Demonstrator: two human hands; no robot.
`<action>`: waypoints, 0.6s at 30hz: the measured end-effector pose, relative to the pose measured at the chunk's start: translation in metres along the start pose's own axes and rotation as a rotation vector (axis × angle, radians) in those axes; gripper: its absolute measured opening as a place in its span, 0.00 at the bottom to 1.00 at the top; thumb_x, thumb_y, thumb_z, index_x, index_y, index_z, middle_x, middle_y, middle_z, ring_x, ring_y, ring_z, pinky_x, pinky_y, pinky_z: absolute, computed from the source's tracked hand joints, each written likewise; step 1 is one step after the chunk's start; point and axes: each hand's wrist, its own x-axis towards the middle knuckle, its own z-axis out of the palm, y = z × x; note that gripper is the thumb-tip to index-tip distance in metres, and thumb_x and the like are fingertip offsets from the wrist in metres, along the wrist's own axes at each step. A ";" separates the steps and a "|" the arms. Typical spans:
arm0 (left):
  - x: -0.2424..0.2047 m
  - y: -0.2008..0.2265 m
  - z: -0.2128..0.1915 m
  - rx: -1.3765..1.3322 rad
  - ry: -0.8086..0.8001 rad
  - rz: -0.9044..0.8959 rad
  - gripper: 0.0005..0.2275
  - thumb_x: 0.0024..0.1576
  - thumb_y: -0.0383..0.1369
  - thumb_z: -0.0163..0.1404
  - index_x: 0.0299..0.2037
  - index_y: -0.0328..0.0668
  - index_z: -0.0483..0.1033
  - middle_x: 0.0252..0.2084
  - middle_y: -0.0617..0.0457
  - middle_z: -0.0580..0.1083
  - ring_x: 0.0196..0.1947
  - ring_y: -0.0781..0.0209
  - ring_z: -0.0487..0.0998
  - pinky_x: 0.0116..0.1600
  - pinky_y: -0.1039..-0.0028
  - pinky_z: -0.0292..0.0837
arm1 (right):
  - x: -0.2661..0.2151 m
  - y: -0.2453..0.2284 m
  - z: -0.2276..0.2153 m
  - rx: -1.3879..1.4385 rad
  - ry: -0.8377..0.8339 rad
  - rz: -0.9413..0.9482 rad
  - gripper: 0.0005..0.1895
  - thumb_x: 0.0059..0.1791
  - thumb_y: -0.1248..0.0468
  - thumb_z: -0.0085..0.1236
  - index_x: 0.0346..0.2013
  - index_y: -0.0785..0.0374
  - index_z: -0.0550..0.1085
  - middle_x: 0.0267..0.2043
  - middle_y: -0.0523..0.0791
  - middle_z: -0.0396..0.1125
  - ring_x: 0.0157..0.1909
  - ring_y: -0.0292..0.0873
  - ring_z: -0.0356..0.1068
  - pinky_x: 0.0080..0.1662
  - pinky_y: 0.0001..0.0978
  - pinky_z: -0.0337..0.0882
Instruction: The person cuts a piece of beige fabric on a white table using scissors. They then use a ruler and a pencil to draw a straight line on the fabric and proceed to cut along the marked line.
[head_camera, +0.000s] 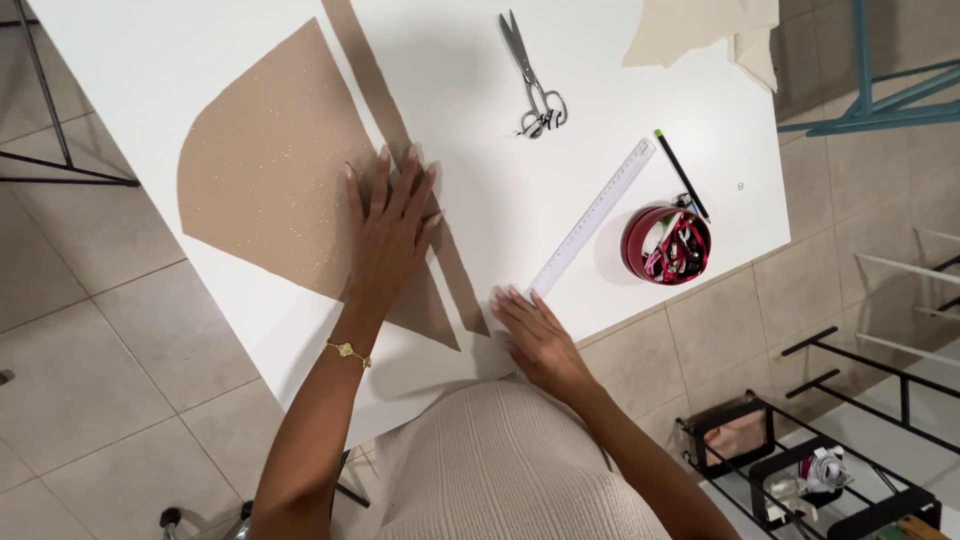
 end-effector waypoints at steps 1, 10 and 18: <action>0.004 0.000 -0.002 0.008 -0.004 0.002 0.27 0.73 0.50 0.40 0.83 0.57 0.61 0.86 0.51 0.52 0.85 0.39 0.43 0.79 0.29 0.30 | -0.004 0.005 -0.003 -0.015 0.009 0.013 0.27 0.57 0.63 0.57 0.73 0.59 0.71 0.76 0.49 0.65 0.78 0.54 0.61 0.77 0.57 0.53; 0.096 -0.079 0.034 -0.067 0.156 -0.120 0.25 0.77 0.40 0.35 0.80 0.31 0.57 0.81 0.37 0.58 0.80 0.35 0.58 0.80 0.41 0.54 | 0.028 0.000 0.009 0.066 0.025 -0.350 0.34 0.59 0.69 0.65 0.79 0.63 0.61 0.85 0.46 0.49 0.87 0.48 0.47 0.83 0.53 0.54; 0.194 -0.156 0.014 -0.145 0.378 -0.289 0.23 0.54 0.20 0.71 0.58 0.41 0.76 0.54 0.50 0.70 0.50 0.47 0.70 0.45 0.57 0.72 | 0.033 0.016 -0.003 0.000 -0.092 -0.265 0.25 0.62 0.65 0.48 0.75 0.67 0.63 0.74 0.51 0.67 0.76 0.47 0.66 0.81 0.52 0.52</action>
